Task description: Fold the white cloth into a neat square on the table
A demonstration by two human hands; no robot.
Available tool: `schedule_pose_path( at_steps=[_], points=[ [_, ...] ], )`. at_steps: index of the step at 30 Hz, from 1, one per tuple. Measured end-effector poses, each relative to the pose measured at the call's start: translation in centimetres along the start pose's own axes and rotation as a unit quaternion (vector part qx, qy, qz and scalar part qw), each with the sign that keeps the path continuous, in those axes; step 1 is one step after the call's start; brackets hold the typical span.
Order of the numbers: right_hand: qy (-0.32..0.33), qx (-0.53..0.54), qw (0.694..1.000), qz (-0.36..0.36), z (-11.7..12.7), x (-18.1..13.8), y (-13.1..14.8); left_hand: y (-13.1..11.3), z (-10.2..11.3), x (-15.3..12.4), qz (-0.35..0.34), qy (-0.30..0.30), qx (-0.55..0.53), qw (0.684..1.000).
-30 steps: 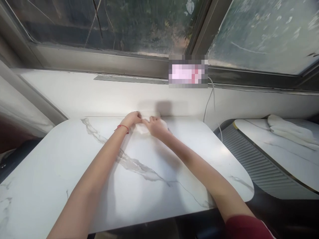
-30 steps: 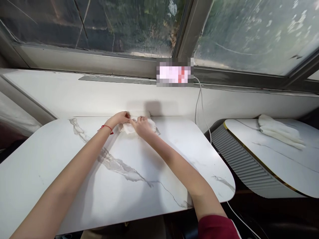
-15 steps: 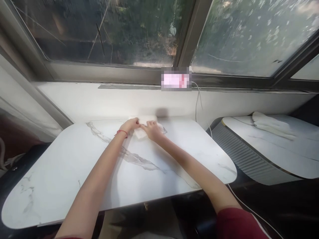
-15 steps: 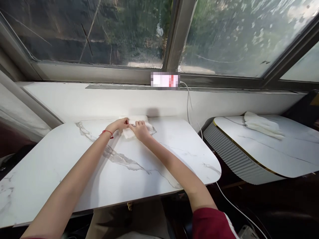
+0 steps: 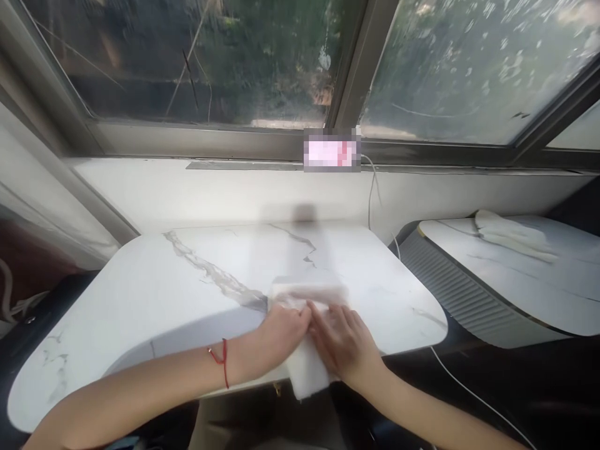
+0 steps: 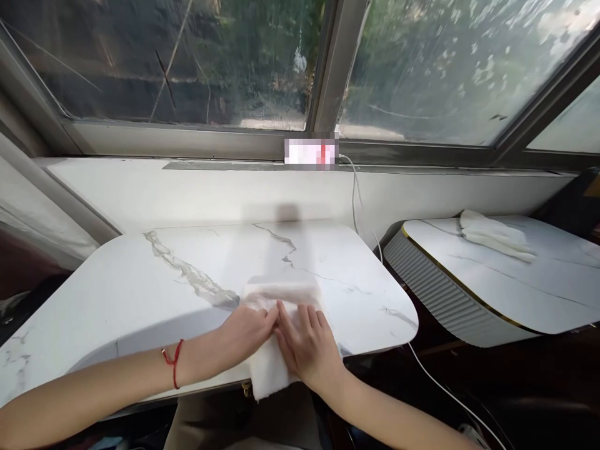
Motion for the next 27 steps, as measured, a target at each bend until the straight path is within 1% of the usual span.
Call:
schedule_pose_path(
  at_steps=[2,4,6,7,10,12,14,17,20,22,25,27],
  points=[
    [0.022,0.009,0.999,-0.041,0.5,-0.9,-0.1,-1.6,0.3,0.1,-0.013,-0.004,0.036,0.999],
    [0.055,0.013,0.995,-0.080,0.4,-1.1,-0.5,-2.4,0.6,0.6,-0.004,-0.042,0.068,0.997],
    [0.085,0.011,0.991,-0.103,0.0,-1.0,-1.1,-2.6,0.6,1.2,0.019,-0.079,0.097,0.992],
    [0.095,0.009,0.989,-0.109,-0.3,-0.8,-1.4,-2.6,0.5,1.6,0.028,-0.085,0.105,0.990],
    [0.104,0.001,0.989,-0.109,-1.9,-0.2,-2.7,-2.1,-0.2,3.1,0.034,-0.082,0.107,0.990],
    [0.102,0.004,0.990,-0.099,-3.4,0.4,-4.1,-1.4,-0.3,4.4,0.038,-0.082,0.104,0.990],
    [0.106,0.022,0.991,-0.083,-5.3,1.5,-5.8,-0.5,-0.2,6.1,0.056,-0.083,0.097,0.990],
    [0.131,0.051,0.987,-0.072,-8.4,4.0,-8.8,1.3,0.1,9.2,0.095,-0.065,0.080,0.990],
    [0.169,0.060,0.980,-0.088,-11.3,7.0,-11.5,3.3,0.4,12.8,0.131,-0.031,0.055,0.989],
    [0.183,0.051,0.975,-0.112,-13.1,9.2,-12.9,4.6,0.6,15.1,0.167,-0.022,0.033,0.985],
    [0.171,0.037,0.975,-0.138,-15.2,12.1,-14.3,6.3,1.0,17.7,0.236,-0.031,0.009,0.971],
    [0.159,0.032,0.976,-0.144,-16.3,13.6,-14.9,7.3,1.2,18.9,0.267,-0.040,-0.002,0.963]
  ],
)
Point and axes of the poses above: each hand's wrist, its own x-axis towards the middle knuckle, its own z-axis out of the back of the hand, y = z × x, the point moved 1 cm from there along x, towards the middle knuckle, and after that the axes turned 1 degree about -x, right-handed, at the moved point
